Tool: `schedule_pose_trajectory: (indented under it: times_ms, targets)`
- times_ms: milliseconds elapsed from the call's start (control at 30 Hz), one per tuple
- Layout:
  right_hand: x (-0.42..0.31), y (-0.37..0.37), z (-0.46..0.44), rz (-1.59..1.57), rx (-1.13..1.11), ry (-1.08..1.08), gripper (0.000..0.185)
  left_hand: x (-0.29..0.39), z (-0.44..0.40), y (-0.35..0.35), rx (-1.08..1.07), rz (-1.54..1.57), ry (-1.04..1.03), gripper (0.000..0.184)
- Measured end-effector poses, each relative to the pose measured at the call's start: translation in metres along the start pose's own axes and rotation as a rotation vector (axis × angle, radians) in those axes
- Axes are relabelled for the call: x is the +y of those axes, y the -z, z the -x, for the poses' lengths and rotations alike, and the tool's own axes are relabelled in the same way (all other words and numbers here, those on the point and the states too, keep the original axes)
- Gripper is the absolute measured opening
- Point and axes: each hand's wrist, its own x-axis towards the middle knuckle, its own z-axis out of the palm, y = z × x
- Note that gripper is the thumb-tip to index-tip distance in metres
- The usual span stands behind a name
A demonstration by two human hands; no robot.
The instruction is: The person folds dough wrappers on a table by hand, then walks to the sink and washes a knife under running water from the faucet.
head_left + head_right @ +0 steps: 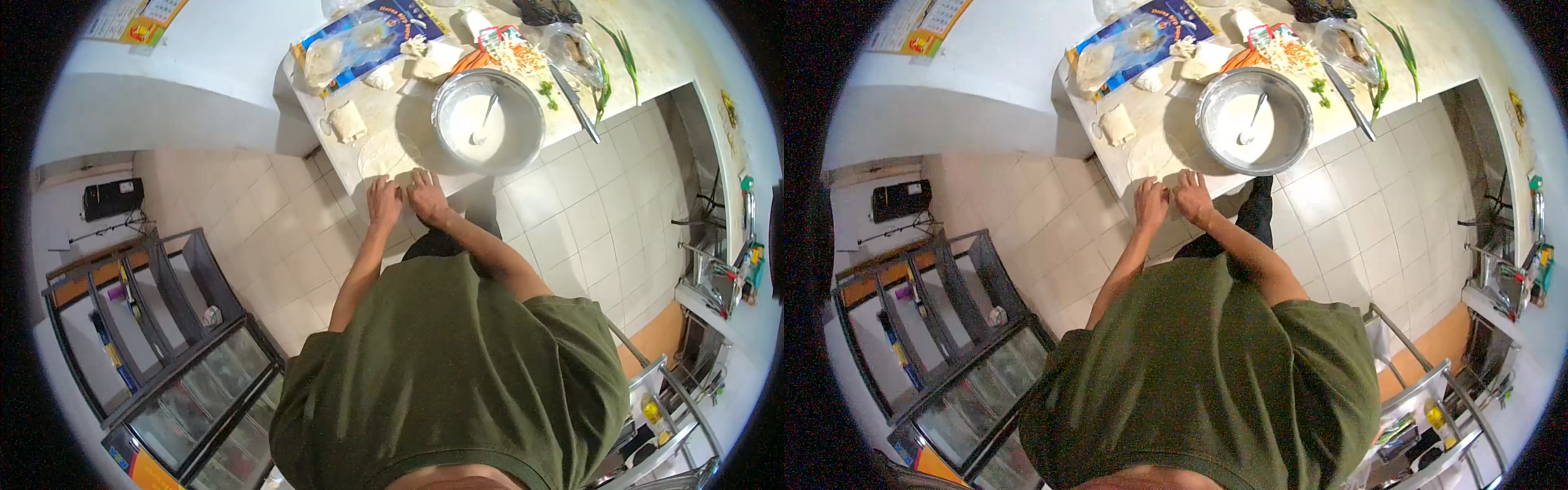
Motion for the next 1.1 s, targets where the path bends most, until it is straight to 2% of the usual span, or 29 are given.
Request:
schedule_pose_trajectory:
  times_ms: [133,200,233,267,300,333,433,567,633,767,800,833,900,933,1000,1100]
  targets:
    - [-0.002,0.008,-0.005,-0.103,0.06,-0.058,0.023,0.001,0.004,-0.005,0.144,0.235,0.084,0.016]
    - [-0.006,0.021,-0.01,-0.425,-0.005,-0.176,0.027,0.003,0.003,-0.003,0.211,0.372,0.094,0.018]
    - [-0.007,0.025,-0.014,-0.586,-0.04,-0.232,0.03,0.007,0.005,0.0,0.194,0.515,0.198,0.018]
    - [-0.007,0.009,-0.02,-0.696,0.058,-0.24,0.033,0.011,0.005,0.003,0.178,0.657,0.302,0.018]
    - [-0.009,0.012,-0.022,-0.779,0.057,-0.286,0.033,0.011,0.006,0.004,0.161,0.799,0.404,0.019]
    - [-0.014,0.014,-0.021,-0.863,0.057,-0.331,0.034,0.01,0.007,0.006,0.209,0.786,0.311,0.022]
    - [-0.018,0.028,-0.023,-1.116,-0.022,-0.415,0.033,0.015,0.006,0.015,0.202,1.098,0.448,0.023]
    - [-0.026,0.049,-0.022,-1.449,0.057,-0.605,0.029,0.036,0.007,0.032,0.186,1.31,0.596,0.024]
    - [-0.02,0.044,-0.021,-1.478,0.032,-0.641,0.024,0.042,0.011,0.029,0.177,1.297,0.529,0.018]
    - [0.0,0.064,-0.018,-1.583,-0.201,-0.758,0.033,0.054,0.013,0.025,0.257,1.208,0.349,0.013]
    - [0.003,0.073,-0.014,-1.611,-0.196,-0.777,0.039,0.06,0.013,0.02,0.285,1.175,0.318,0.012]
    - [0.012,0.079,-0.008,-1.607,-0.214,-0.696,0.039,0.065,0.011,0.016,0.314,1.142,0.287,0.011]
    - [0.031,0.089,0.001,-1.466,-0.241,-0.662,0.04,0.072,0.007,0.001,0.311,1.021,0.272,0.011]
    - [0.039,0.098,0.01,-1.51,-0.23,-0.643,0.039,0.083,0.005,0.001,0.307,1.041,0.237,0.012]
    - [0.063,0.122,0.026,-1.536,-0.246,-0.609,0.039,0.11,0.001,-0.006,0.28,1.103,0.193,0.013]
    - [0.1,0.165,0.067,-1.596,-0.207,-0.596,0.041,0.163,-0.006,-0.001,0.102,1.132,0.185,0.014]
